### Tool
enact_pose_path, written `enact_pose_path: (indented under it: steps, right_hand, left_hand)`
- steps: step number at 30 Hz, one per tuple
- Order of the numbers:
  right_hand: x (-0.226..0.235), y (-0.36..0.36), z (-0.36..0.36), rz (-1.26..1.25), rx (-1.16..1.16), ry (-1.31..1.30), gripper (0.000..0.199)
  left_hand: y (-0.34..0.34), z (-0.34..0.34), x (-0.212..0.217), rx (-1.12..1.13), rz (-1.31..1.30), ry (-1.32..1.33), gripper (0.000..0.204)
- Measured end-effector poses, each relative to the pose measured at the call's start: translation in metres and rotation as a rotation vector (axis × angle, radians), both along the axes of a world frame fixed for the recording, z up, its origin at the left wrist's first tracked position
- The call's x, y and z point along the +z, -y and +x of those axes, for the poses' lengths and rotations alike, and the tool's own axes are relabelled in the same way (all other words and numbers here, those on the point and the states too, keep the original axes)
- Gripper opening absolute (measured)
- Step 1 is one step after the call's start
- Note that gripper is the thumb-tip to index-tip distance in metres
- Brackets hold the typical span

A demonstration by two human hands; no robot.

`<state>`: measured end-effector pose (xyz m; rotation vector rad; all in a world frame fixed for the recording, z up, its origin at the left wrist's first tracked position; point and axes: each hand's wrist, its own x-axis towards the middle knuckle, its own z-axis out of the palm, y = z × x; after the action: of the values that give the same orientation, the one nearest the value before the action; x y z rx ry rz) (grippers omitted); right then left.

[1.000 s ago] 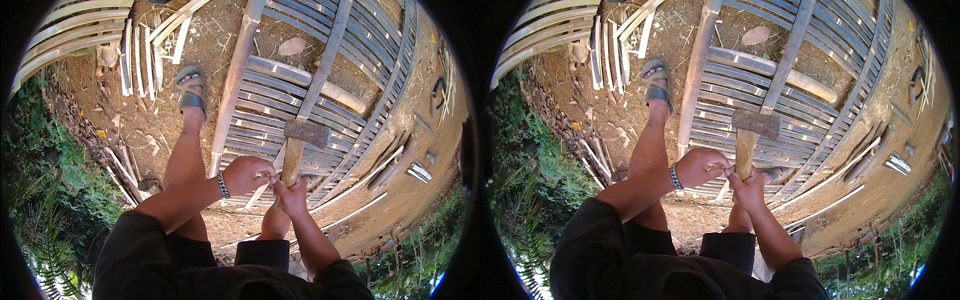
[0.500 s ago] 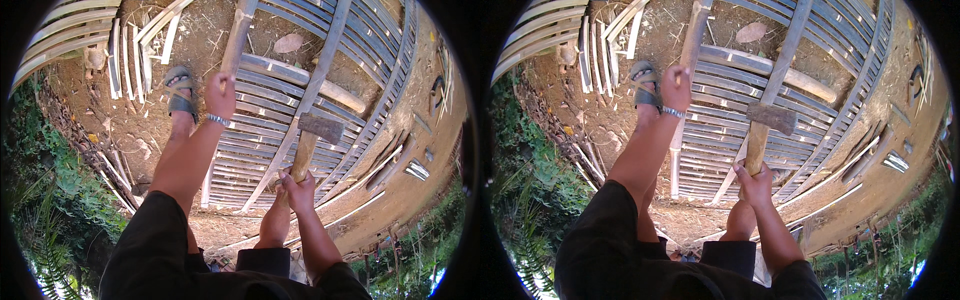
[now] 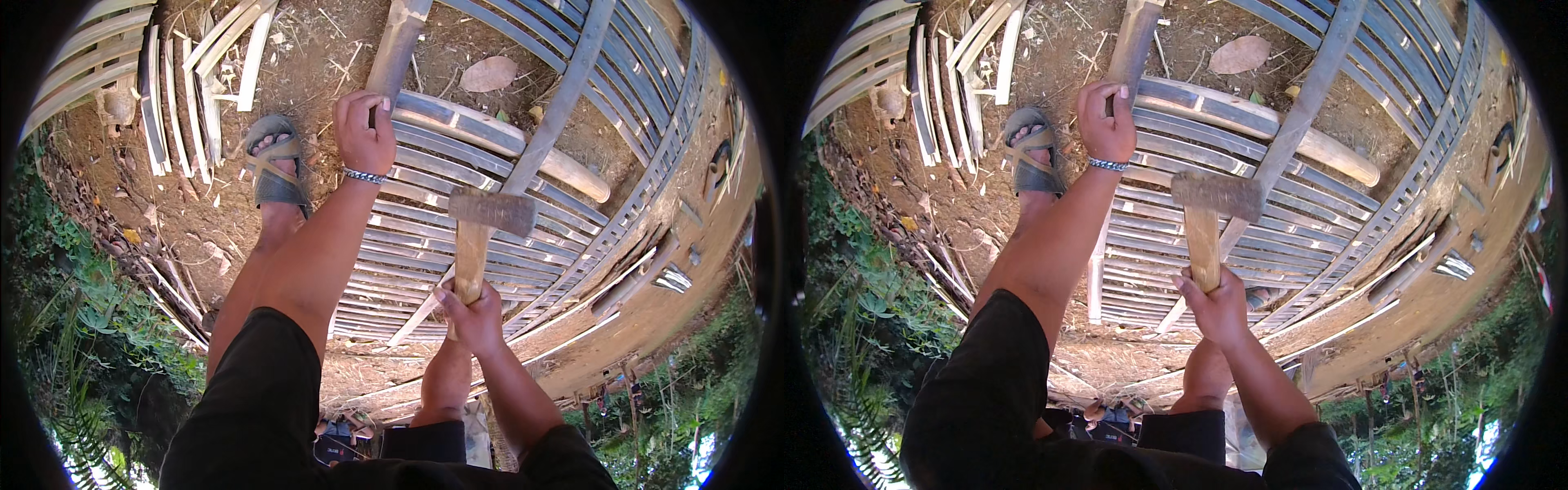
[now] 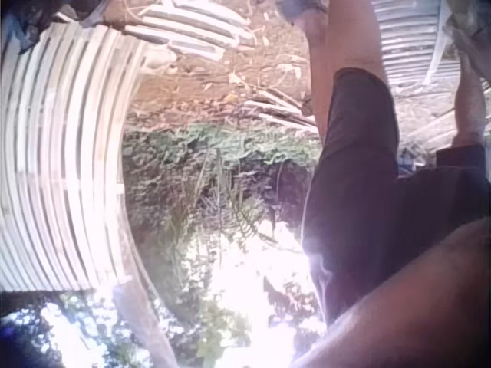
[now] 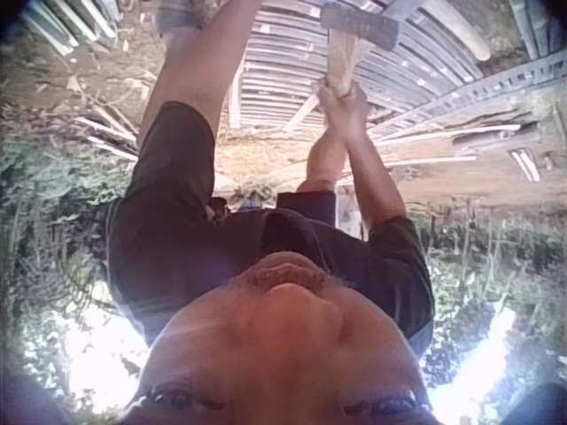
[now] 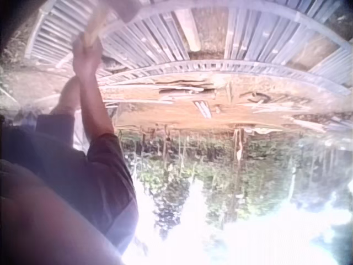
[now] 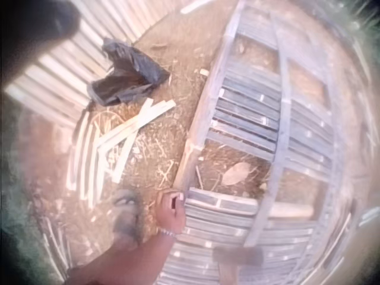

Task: The person constructs a bamboo frame by hand, picking up bamboo strips, aligning them onto a wooden crossbeam, and using a small axe to secure the strips into place.

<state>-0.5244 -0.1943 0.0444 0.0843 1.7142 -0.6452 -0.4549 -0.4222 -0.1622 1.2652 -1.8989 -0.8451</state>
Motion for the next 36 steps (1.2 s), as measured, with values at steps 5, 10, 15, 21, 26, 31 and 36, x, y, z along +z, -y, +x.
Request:
enact_pose_path:
  steps: [5, 10, 15, 21, 26, 31, 36]
  right_hand:
    - [-0.031, 0.045, -0.018, -0.104, 0.069, -0.100, 0.021]
    - [-0.069, 0.066, -0.039, -0.123, 0.062, -0.213, 0.026]
    - [-0.092, 0.078, -0.050, -0.118, 0.116, -0.277, 0.028]
    - [-0.097, 0.078, -0.042, -0.130, 0.220, -0.293, 0.028]
    - [-0.096, 0.083, -0.034, -0.110, 0.274, -0.257, 0.026]
    - [-0.095, 0.091, -0.032, -0.116, 0.352, -0.316, 0.026]
    - [-0.091, 0.100, -0.032, -0.155, 0.410, -0.355, 0.028]
  left_hand:
    - [0.007, 0.002, -0.001, 0.016, 0.041, 0.030, 0.008]
    - [0.007, 0.000, -0.001, 0.028, 0.062, 0.005, 0.009]
    - [0.009, 0.000, 0.000, 0.044, 0.100, -0.014, 0.009]
    - [0.006, -0.007, 0.003, 0.106, 0.138, -0.038, 0.008]
    - [0.005, -0.003, -0.005, 0.109, 0.086, 0.011, 0.008]
    - [0.003, -0.007, -0.006, 0.149, 0.045, 0.017, 0.008]
    - [0.003, -0.005, -0.007, 0.141, 0.029, 0.060, 0.008]
